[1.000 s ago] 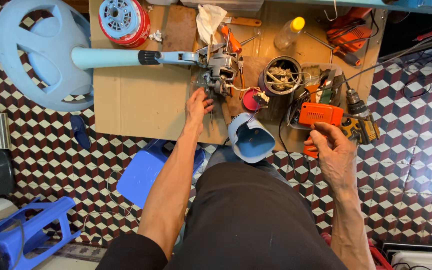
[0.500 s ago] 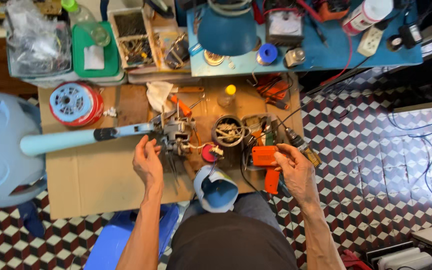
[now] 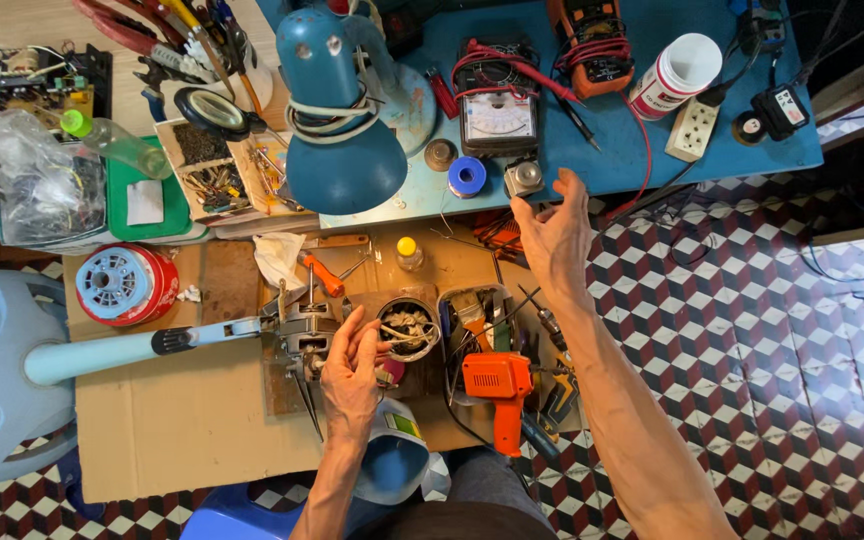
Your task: The person repairs a ceiling fan motor by hand, manipulating wires and internal components. They use a cordless drill to tighten screws on the motor housing. The task involves disassembly, wiring, and reassembly of the motor unit.
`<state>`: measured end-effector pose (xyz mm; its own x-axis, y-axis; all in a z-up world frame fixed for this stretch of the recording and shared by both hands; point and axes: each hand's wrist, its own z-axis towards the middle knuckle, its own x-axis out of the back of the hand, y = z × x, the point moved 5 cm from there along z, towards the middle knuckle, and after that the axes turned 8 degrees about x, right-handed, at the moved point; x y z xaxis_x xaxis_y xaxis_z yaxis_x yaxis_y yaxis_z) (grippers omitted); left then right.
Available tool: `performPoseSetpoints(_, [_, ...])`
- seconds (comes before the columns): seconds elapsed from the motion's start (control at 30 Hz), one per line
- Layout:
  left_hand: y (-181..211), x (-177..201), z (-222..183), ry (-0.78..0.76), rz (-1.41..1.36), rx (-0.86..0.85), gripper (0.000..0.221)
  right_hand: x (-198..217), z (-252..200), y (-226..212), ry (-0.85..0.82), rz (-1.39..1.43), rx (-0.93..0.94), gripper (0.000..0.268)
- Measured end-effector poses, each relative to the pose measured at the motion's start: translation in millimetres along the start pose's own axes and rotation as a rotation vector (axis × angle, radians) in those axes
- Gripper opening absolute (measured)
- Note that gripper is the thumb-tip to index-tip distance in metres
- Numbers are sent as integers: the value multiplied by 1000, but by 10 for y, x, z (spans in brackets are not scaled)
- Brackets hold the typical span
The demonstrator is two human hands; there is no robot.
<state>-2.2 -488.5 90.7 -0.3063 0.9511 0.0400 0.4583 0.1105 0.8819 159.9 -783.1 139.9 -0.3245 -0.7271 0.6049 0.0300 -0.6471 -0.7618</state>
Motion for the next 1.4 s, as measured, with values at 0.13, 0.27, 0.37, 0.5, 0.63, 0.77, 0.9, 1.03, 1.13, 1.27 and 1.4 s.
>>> performPoseSetpoints(0.13, [-60, 78, -61, 42, -7, -24, 47, -170, 261, 33, -7, -109, 156, 69])
performPoseSetpoints(0.27, [-162, 248, -116, 132, -24, -21, 48, -197, 319, 163, -20, -152, 176, 62])
performPoseSetpoints(0.37, [-201, 311, -148, 180, -12, -10, 48, -122, 385, 274, -19, -159, 183, 63])
performPoseSetpoints(0.5, [-254, 263, -198, 192, -16, 50, 49, -12, 547, 369, -14, -161, 231, 63])
performPoseSetpoints(0.63, [-214, 145, -255, 181, 4, 90, 50, 6, 553, 334, -53, -141, 220, 62])
performPoseSetpoints(0.77, [57, 67, -354, 180, -18, 81, 51, 187, 321, 141, 32, -198, 259, 74])
performPoseSetpoints(0.9, [723, 105, -444, 255, 209, -112, 53, 166, 52, -167, 39, -109, 363, 57])
performPoseSetpoints(1.03, [1723, 23, -1, 225, 321, -487, 76, -149, -148, -438, -55, -58, 396, 38])
performPoseSetpoints(1.13, [2466, -321, 573, 207, 487, -863, 102, -346, -347, -609, -98, 13, 356, 37])
performPoseSetpoints(1.27, [2708, -578, 1206, 47, 585, -599, 105, -460, -605, -706, -115, -39, 336, 39])
performPoseSetpoints(1.4, [2982, -540, 1334, -75, 577, -1112, 67, -570, -750, -711, -156, -65, 277, 38])
